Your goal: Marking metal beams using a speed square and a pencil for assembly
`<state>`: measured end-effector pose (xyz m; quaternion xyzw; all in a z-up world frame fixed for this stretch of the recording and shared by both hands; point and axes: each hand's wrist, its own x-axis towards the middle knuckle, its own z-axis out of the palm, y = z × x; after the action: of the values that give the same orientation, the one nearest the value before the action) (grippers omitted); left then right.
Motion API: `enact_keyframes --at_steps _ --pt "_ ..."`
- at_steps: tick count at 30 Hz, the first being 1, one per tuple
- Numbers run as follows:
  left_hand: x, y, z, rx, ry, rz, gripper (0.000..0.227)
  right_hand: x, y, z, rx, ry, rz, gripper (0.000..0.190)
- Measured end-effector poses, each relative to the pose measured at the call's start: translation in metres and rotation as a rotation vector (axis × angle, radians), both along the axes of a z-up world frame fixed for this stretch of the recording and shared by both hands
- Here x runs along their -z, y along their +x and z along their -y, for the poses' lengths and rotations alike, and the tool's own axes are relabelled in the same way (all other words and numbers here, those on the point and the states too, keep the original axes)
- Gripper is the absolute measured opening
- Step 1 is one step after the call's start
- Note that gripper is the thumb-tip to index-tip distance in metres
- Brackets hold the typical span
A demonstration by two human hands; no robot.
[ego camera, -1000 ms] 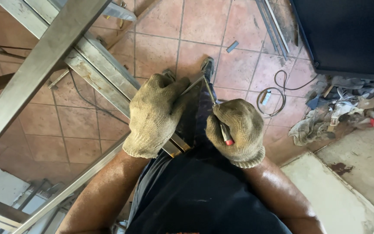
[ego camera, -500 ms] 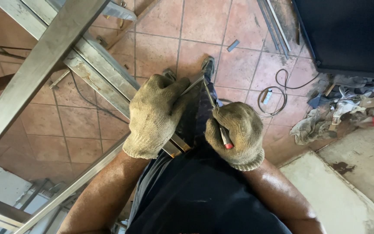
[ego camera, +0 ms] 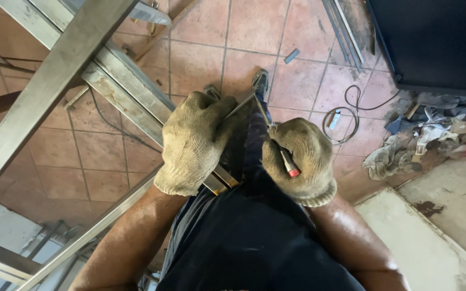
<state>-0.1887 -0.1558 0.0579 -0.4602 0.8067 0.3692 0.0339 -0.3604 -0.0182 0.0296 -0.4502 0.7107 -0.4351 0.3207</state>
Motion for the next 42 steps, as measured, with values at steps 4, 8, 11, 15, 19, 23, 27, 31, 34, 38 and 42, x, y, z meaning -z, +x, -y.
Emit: enact_keyframes --at_steps 4,8,11,15,19,23,27,31,34,38,42 --pt "0.005 0.003 0.002 0.039 -0.001 -0.008 0.026 -0.002 -0.004 0.002 -0.017 0.044 -0.006 0.010" --pt "0.006 0.002 -0.002 0.017 -0.036 0.035 0.026 -0.009 -0.007 -0.009 -0.033 0.094 -0.007 0.009" --pt "0.000 0.000 -0.002 0.007 -0.040 0.000 0.026 -0.017 -0.002 -0.016 -0.047 0.119 -0.006 0.009" --pt "0.000 -0.002 0.001 -0.013 0.001 0.019 0.026 -0.017 -0.001 -0.006 -0.068 0.142 -0.012 0.009" --pt "0.001 -0.002 -0.002 0.009 0.002 0.071 0.022 -0.016 0.004 0.000 -0.068 0.213 0.002 0.009" --pt "-0.001 -0.002 0.004 0.017 0.042 0.062 0.023 -0.017 0.003 0.007 -0.103 0.244 0.004 0.008" --pt "0.001 -0.003 0.001 -0.004 0.016 0.054 0.026 -0.021 0.002 0.007 -0.110 0.274 -0.002 0.008" --pt "-0.006 -0.003 0.003 -0.003 0.042 0.061 0.026 -0.030 0.003 -0.006 -0.124 0.308 -0.007 0.008" --pt "0.000 -0.001 0.001 -0.006 0.030 0.023 0.025 -0.032 -0.004 -0.005 -0.101 0.191 -0.079 0.011" --pt "0.003 -0.001 0.000 0.012 -0.010 0.095 0.021 -0.042 -0.006 0.015 -0.061 0.132 -0.127 0.016" --pt "-0.003 -0.001 0.001 0.033 0.029 0.094 0.016 -0.041 -0.002 0.024 -0.091 0.117 -0.116 0.017"
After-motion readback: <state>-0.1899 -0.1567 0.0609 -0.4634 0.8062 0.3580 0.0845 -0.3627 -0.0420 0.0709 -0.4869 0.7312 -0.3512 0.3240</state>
